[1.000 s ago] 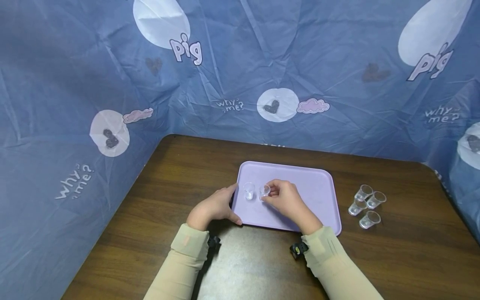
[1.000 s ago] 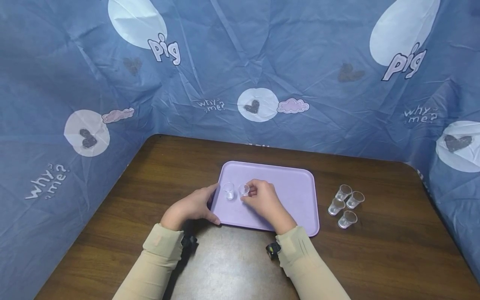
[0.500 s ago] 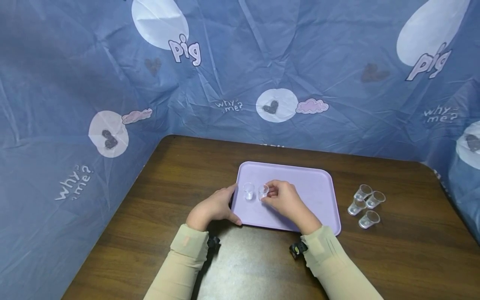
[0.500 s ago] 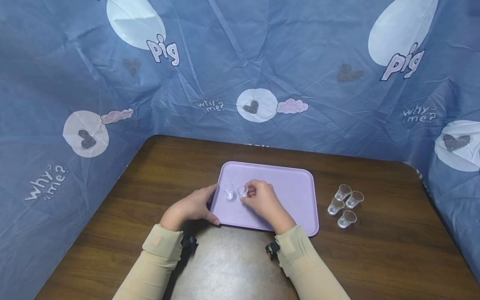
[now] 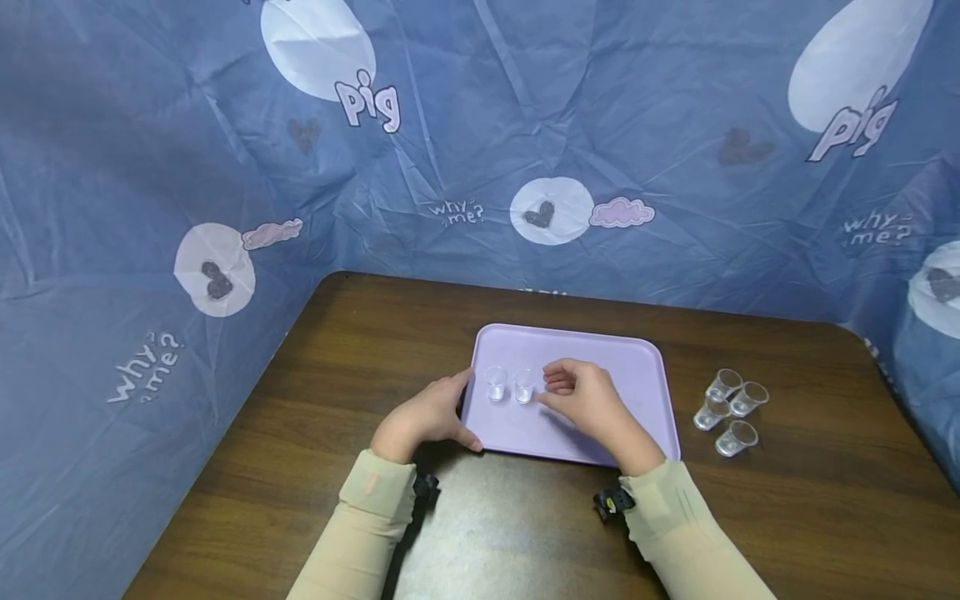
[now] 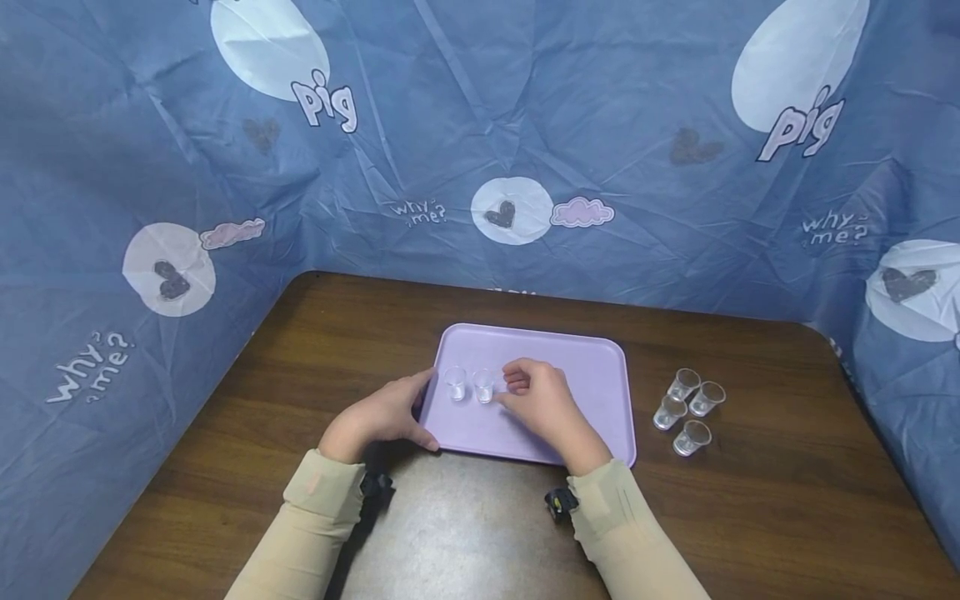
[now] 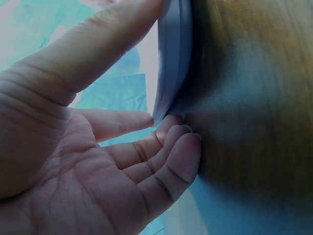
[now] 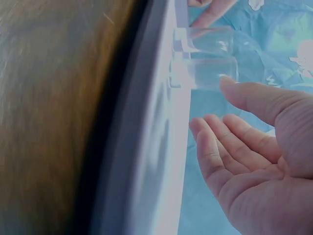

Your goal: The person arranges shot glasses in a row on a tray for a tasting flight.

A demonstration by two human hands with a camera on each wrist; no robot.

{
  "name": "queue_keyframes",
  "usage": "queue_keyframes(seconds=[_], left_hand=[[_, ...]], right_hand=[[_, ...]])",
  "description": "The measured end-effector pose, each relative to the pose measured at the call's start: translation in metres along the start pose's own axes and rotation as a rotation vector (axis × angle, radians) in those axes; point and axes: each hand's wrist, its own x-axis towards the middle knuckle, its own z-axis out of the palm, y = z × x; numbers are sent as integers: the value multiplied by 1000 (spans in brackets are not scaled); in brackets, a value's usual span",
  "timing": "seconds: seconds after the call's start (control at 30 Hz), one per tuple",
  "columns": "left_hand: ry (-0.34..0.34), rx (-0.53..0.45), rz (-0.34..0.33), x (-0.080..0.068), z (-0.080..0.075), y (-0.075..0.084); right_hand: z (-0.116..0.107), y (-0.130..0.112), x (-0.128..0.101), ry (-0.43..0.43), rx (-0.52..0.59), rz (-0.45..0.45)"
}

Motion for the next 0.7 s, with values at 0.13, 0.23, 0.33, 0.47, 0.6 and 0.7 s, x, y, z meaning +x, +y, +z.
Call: queue_keyframes(seconds=[0.13,0.23,0.33,0.47,0.6,0.7], left_hand=[[-2,9,-6,0,0,-1],[-4,9,-7,0,0,0],[-3,6,-1,-1,0,1],[-1,5,3,-1,0,1],[-1,4,0,-1,0,2],[-2,3,-3,0,0,1]], right_hand=[[-9,0,-4,8,5,-4],[-15,1,-9,14,8,-3],[-21,1,-14,20,10,3],[-32,1,-21,38,-4,5],[-43,2,-28,70,-11,5],[-50,5,-33,101,-16,0]])
